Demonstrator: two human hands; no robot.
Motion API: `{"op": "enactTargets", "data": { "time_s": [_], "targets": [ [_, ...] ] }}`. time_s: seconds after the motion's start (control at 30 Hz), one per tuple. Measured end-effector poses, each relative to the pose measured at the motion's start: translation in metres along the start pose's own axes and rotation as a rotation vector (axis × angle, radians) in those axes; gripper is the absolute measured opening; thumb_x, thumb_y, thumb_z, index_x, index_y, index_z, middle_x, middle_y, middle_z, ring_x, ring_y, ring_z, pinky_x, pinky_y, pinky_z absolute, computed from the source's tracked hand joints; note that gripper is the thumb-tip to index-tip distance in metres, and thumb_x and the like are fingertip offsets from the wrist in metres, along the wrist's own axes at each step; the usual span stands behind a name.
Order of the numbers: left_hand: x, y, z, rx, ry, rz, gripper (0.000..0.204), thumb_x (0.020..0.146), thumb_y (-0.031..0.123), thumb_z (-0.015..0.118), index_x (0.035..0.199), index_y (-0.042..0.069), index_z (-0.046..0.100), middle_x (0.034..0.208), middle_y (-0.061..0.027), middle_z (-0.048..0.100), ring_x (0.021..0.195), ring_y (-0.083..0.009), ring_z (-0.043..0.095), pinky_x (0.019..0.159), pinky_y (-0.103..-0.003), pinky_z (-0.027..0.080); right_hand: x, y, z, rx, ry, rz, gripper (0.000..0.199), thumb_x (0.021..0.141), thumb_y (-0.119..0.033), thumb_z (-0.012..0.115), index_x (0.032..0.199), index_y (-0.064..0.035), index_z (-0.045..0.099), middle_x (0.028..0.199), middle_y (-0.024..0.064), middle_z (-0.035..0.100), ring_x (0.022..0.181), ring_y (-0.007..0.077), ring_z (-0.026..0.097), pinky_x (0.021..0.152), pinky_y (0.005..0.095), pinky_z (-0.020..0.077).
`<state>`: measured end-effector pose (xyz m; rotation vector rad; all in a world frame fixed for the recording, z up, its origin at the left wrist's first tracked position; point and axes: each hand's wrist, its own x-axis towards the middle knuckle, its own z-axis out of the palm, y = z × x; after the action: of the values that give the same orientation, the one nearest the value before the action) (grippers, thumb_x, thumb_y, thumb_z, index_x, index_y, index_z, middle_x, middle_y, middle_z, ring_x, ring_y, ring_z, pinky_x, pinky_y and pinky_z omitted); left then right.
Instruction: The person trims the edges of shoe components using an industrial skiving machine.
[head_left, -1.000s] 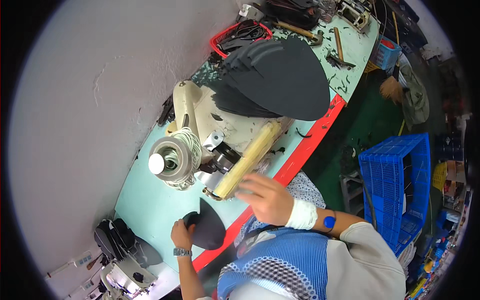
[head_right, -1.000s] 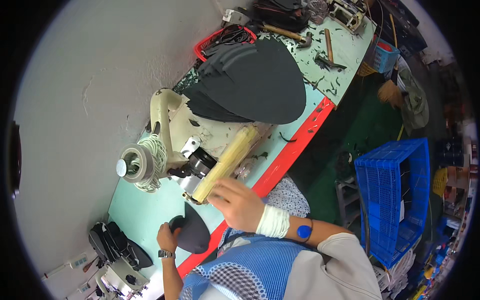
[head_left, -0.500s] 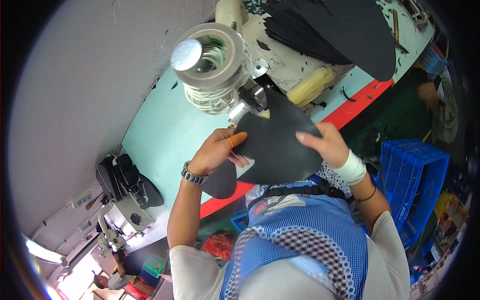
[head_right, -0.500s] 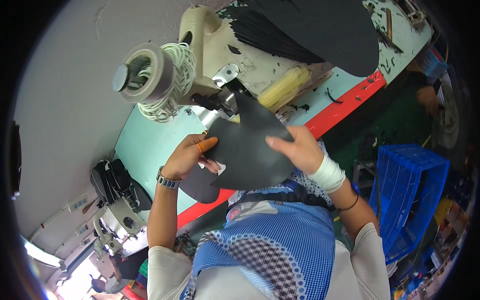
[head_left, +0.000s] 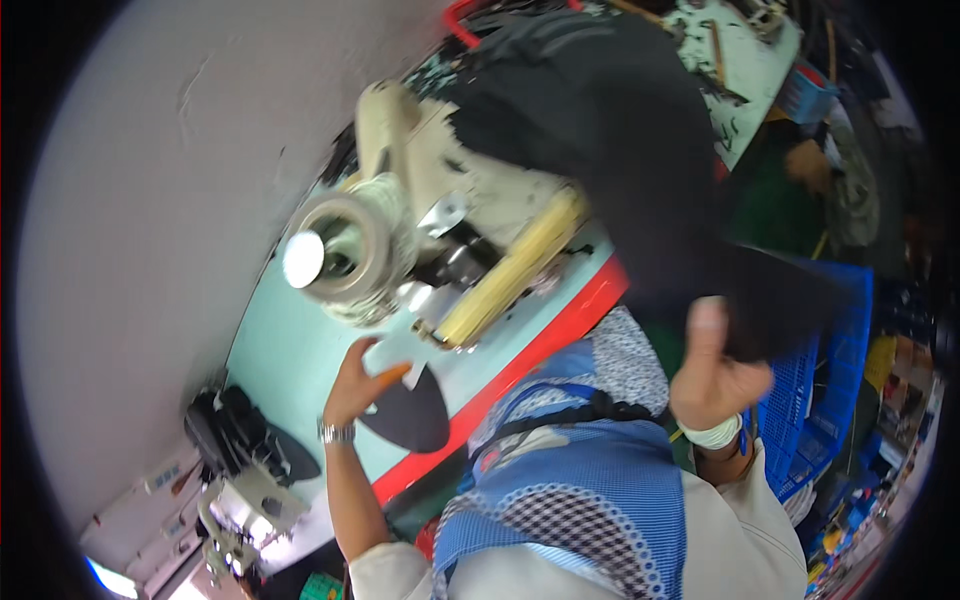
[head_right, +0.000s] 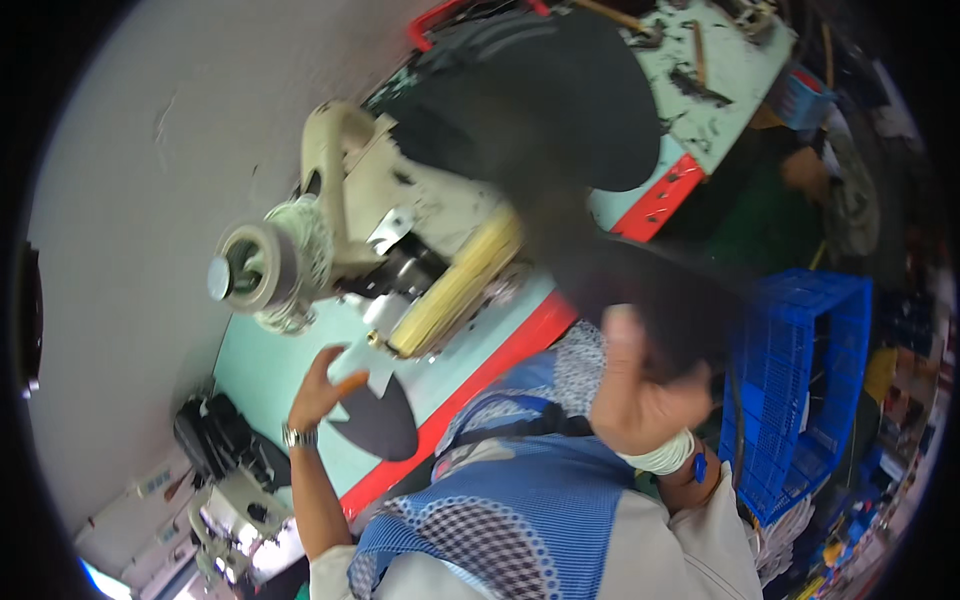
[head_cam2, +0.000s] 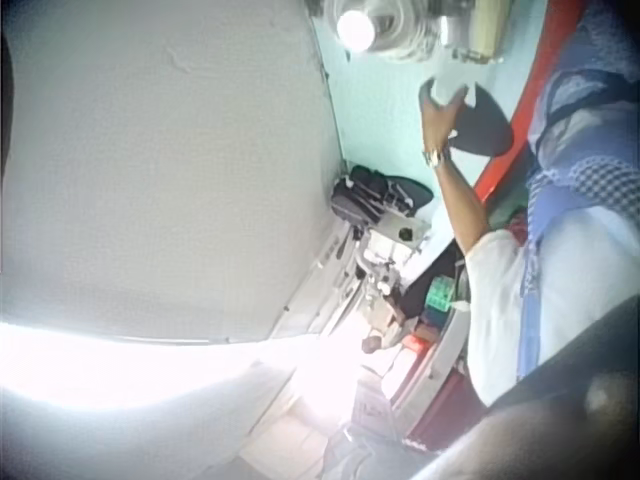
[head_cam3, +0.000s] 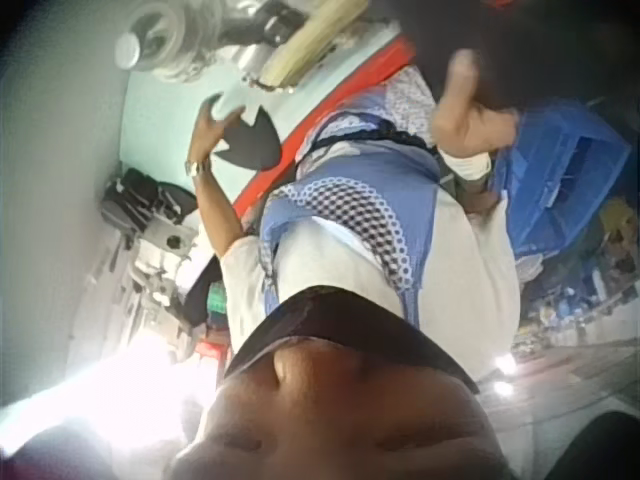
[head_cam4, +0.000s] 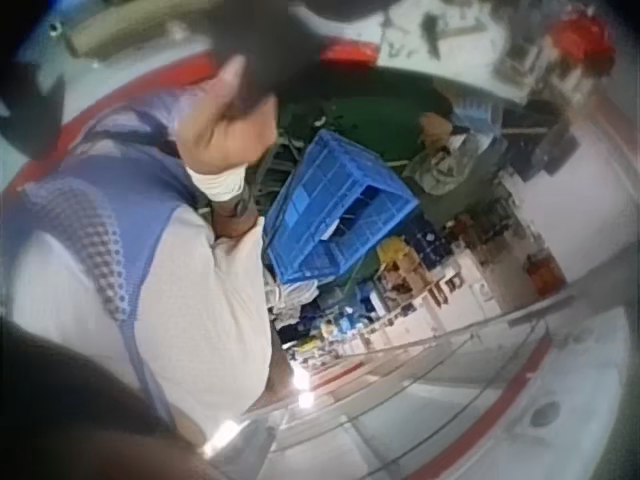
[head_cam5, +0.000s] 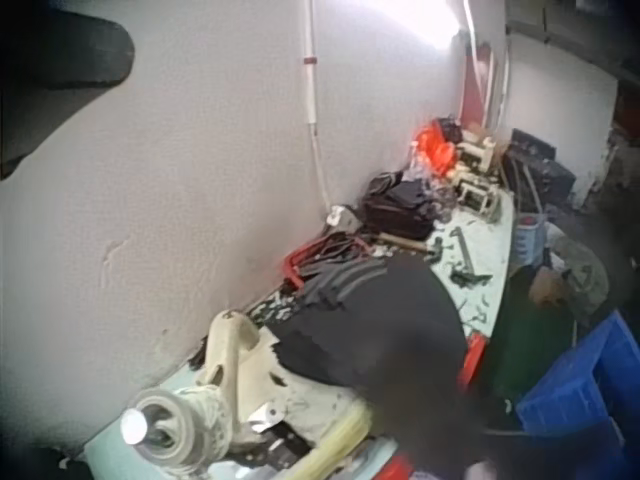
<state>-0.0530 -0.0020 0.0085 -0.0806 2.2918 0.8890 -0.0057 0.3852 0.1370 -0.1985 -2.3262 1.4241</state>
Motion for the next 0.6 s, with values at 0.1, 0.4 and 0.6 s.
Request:
{"op": "enactTargets", "data": {
  "time_s": [0.1, 0.4, 0.6],
  "targets": [
    [-0.031, -0.137, 0.052, 0.462, 0.203, -0.021, 0.114, 0.052, 0.058, 0.090, 0.136, 0.001, 0.039, 0.117, -0.0272, 0.057, 0.109, -0.0450, 0.054, 0.094, -0.053, 0.045, 0.061, 0.018, -0.006, -0.442, 0.130, -0.575, 0.032, 0.087, 0.000, 0.056, 0.118, 0.0027, 0.062, 0.127, 0.0290, 0.055, 0.119, 0.0418, 0.055, 0.101, 0.0460, 0.0441],
    [-0.083, -0.099, 0.116, 0.475, 0.386, -0.143, 0.088, 0.058, 0.019, 0.092, 0.130, 0.003, 0.042, 0.119, -0.0265, 0.053, 0.113, -0.0435, 0.049, 0.088, -0.052, 0.047, -0.076, 0.072, 0.092, -0.120, -0.882, -0.477, 0.019, 0.082, -0.017, 0.067, 0.097, -0.0048, 0.068, 0.097, 0.0143, 0.064, 0.098, 0.0316, 0.062, 0.086, 0.0449, 0.0508],
    [-0.079, -0.129, 0.098, -0.090, 0.302, -0.372, 0.058, 0.065, 0.022, 0.090, 0.107, -0.002, 0.057, 0.082, -0.0176, 0.066, 0.077, -0.0340, 0.064, 0.075, -0.043, 0.052, -0.057, 0.081, 0.079, -0.186, -0.890, -0.237, 0.020, 0.086, -0.016, 0.067, 0.098, 0.0001, 0.066, 0.085, 0.0155, 0.067, 0.078, 0.0343, 0.065, 0.070, 0.0420, 0.0535]
  ]
}}
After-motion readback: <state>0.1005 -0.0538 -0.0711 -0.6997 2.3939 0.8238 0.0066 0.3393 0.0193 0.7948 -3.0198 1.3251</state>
